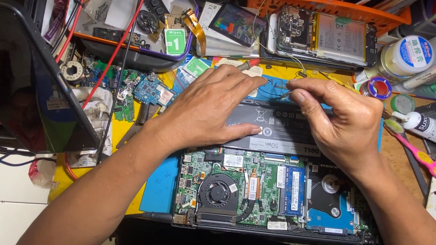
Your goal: The person is performing internal repairs on a laptop, including removing screws and manipulating internal connectors and the battery using a screwdriver.
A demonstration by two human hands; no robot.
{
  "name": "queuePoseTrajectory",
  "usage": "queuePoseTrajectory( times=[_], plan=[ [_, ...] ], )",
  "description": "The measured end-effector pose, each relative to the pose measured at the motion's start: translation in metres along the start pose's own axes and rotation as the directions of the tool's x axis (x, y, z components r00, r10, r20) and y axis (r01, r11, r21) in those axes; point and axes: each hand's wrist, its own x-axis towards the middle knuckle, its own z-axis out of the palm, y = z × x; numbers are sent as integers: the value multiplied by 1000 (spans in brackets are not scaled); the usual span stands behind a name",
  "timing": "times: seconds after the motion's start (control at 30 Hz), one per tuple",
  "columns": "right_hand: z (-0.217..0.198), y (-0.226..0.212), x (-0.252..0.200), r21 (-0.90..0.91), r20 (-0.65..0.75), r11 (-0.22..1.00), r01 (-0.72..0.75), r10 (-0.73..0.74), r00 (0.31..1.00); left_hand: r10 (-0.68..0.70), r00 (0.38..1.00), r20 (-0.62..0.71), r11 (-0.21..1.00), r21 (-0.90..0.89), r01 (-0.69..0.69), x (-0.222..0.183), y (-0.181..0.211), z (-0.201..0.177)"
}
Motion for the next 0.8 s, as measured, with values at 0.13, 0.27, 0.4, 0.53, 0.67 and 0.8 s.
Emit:
queuePoseTrajectory(
  times=[0.13,0.27,0.4,0.53,0.67,0.8],
  plan=[
    [0,0,0,15,2,1000,-15,15,1000,-3,1000,6,1000,2,3,-1,-1,1],
    [0,3,-1,13,-9,1000,-10,10,1000,9,1000,-7,1000,-8,-9,-1,-1,2],
    [-12,-11,1,117,-16,993,-33,35,999,24,999,-30,1000,-7,-25,-2,-2,3],
    [-24,-27,-8,213,-21,963,-167,175,984,31,999,-38,999,-15,-32,-2,-2,3],
    [-31,-43,-24,356,-31,895,-270,300,954,27,1000,-6,999,-24,-27,-3,-3,6],
    [-36,-59,-40,333,12,897,-290,303,953,58,997,-46,998,-23,-59,-4,-3,6]
  ],
)
